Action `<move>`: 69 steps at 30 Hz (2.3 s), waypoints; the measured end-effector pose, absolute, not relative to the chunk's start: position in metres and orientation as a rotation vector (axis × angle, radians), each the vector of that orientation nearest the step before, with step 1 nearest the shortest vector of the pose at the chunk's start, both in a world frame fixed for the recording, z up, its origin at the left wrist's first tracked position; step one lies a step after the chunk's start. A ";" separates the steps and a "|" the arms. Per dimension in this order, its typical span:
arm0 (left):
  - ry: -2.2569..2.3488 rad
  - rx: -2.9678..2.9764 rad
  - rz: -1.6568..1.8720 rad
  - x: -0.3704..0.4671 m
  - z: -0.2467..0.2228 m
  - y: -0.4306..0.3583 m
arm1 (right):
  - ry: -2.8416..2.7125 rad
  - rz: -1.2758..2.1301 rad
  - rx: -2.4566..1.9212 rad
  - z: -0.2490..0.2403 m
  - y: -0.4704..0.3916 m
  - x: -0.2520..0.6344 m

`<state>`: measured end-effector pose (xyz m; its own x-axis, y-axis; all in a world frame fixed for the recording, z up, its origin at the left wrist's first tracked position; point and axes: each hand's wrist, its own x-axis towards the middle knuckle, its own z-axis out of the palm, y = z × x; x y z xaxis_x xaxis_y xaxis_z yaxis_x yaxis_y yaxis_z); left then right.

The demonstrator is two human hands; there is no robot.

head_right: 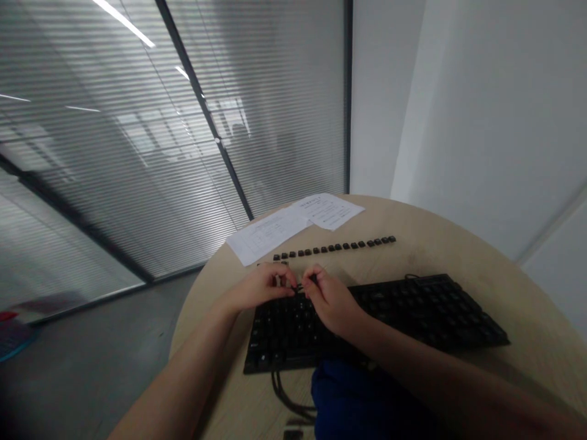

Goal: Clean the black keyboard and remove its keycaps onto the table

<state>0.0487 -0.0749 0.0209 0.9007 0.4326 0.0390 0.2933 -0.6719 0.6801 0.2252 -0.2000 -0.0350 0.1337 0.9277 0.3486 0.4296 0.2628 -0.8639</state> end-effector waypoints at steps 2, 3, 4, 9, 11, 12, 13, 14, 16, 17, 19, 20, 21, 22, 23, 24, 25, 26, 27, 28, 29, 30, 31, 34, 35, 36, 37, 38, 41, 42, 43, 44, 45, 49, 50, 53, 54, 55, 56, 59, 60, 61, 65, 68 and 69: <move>0.553 2.357 0.271 0.046 0.019 -0.069 | -1.429 0.587 -1.365 -0.035 -0.199 0.225; 0.586 2.359 0.307 0.044 0.018 -0.065 | -1.402 0.593 -1.372 -0.035 -0.198 0.225; 0.630 2.363 0.364 0.042 0.016 -0.060 | -1.377 0.603 -1.373 -0.035 -0.197 0.225; 0.896 2.459 0.736 0.041 0.000 -0.040 | -1.375 0.604 -1.370 -0.032 -0.196 0.223; 0.939 2.542 0.781 0.045 -0.006 -0.036 | -1.403 0.577 -1.381 -0.029 -0.197 0.222; 0.948 2.590 0.777 0.049 -0.008 -0.035 | -1.417 0.569 -1.387 -0.028 -0.197 0.221; 0.957 2.638 0.763 0.052 -0.010 -0.034 | -1.431 0.563 -1.389 -0.027 -0.197 0.221; 0.967 2.686 0.748 0.056 -0.011 -0.033 | -1.445 0.559 -1.391 -0.026 -0.197 0.221; 0.995 2.770 0.722 0.062 -0.014 -0.030 | -1.464 0.555 -1.394 -0.027 -0.197 0.221; 1.018 2.800 0.711 0.064 -0.015 -0.029 | -1.468 0.552 -1.395 -0.027 -0.197 0.221; 1.060 2.838 0.682 0.067 -0.018 -0.027 | -1.468 0.555 -1.395 -0.028 -0.196 0.221; 1.077 2.847 0.666 0.067 -0.020 -0.026 | -1.469 0.560 -1.393 -0.028 -0.196 0.221; 1.092 2.850 0.650 0.068 -0.021 -0.026 | -1.472 0.563 -1.390 -0.028 -0.196 0.221; 1.100 2.852 0.635 0.068 -0.022 -0.026 | -1.477 0.564 -1.387 -0.028 -0.196 0.221; 1.104 2.852 0.624 0.068 -0.023 -0.027 | -1.484 0.564 -1.384 -0.028 -0.196 0.221; 1.104 2.855 0.613 0.069 -0.023 -0.028 | -1.489 0.562 -1.381 -0.028 -0.196 0.221; 1.100 2.860 0.599 0.069 -0.023 -0.029 | -1.491 0.559 -1.376 -0.028 -0.196 0.221; 1.092 2.869 0.582 0.070 -0.022 -0.031 | -1.489 0.560 -1.372 -0.028 -0.196 0.221; 1.086 2.878 0.567 0.070 -0.022 -0.032 | -1.485 0.562 -1.371 -0.027 -0.197 0.221; 1.085 2.886 0.554 0.071 -0.021 -0.033 | -1.481 0.567 -1.371 -0.027 -0.197 0.221; 1.089 2.892 0.545 0.071 -0.021 -0.034 | -1.478 0.569 -1.373 -0.027 -0.197 0.220; 1.091 2.896 0.536 0.071 -0.020 -0.034 | -1.477 0.573 -1.377 -0.026 -0.197 0.220; 1.094 2.896 0.529 0.071 -0.020 -0.034 | -1.477 0.577 -1.380 -0.026 -0.198 0.220; 1.089 2.904 0.507 0.071 -0.021 -0.033 | -1.483 0.580 -1.372 -0.025 -0.197 0.220; 1.087 2.910 0.502 0.071 -0.021 -0.033 | -1.486 0.580 -1.369 -0.025 -0.197 0.220; 1.091 2.914 0.499 0.071 -0.022 -0.033 | -1.490 0.581 -1.370 -0.025 -0.197 0.221; 1.097 2.918 0.497 0.071 -0.022 -0.033 | -1.494 0.581 -1.372 -0.025 -0.197 0.221; 1.101 2.921 0.498 0.070 -0.022 -0.032 | -1.496 0.584 -1.377 -0.025 -0.198 0.221; 1.107 2.923 0.513 0.070 -0.022 -0.033 | -1.500 0.586 -1.383 -0.026 -0.198 0.221; 1.107 2.924 0.517 0.069 -0.022 -0.033 | -1.504 0.580 -1.380 -0.027 -0.198 0.221; 1.107 2.926 0.520 0.069 -0.022 -0.033 | -1.507 0.573 -1.376 -0.027 -0.198 0.221; 1.111 2.928 0.521 0.069 -0.022 -0.034 | -1.510 0.567 -1.374 -0.027 -0.198 0.221; 1.113 2.932 0.521 0.069 -0.022 -0.034 | -1.513 0.561 -1.374 -0.027 -0.198 0.220; 1.108 2.942 0.555 0.069 -0.025 -0.034 | -1.511 0.545 -1.382 -0.026 -0.199 0.221; 1.102 2.940 0.567 0.069 -0.026 -0.034 | -1.511 0.546 -1.382 -0.025 -0.199 0.221; 1.093 2.935 0.604 0.068 -0.025 -0.032 | -1.502 0.561 -1.379 -0.025 -0.200 0.221; 1.098 2.933 0.621 0.068 -0.023 -0.032 | -1.496 0.564 -1.380 -0.026 -0.200 0.221; 1.103 2.930 0.643 0.067 -0.021 -0.032 | -1.488 0.562 -1.381 -0.026 -0.200 0.221; 1.101 2.924 0.668 0.066 -0.018 -0.033 | -1.479 0.558 -1.381 -0.027 -0.199 0.222; 1.028 2.851 0.737 0.063 -0.009 -0.043 | -1.453 0.545 -1.381 -0.029 -0.198 0.223; 0.984 2.800 0.737 0.063 -0.007 -0.048 | -1.444 0.554 -1.384 -0.030 -0.197 0.224; 0.936 2.741 0.719 0.063 -0.005 -0.053 | -1.436 0.570 -1.390 -0.031 -0.196 0.225; 0.772 2.614 0.568 0.071 -0.008 -0.073 | -1.410 0.644 -1.426 -0.035 -0.194 0.228; 0.722 2.625 0.443 0.079 -0.014 -0.080 | -1.416 0.664 -1.457 -0.036 -0.194 0.230; 0.707 2.628 0.400 0.080 -0.016 -0.081 | -1.426 0.670 -1.467 -0.037 -0.194 0.230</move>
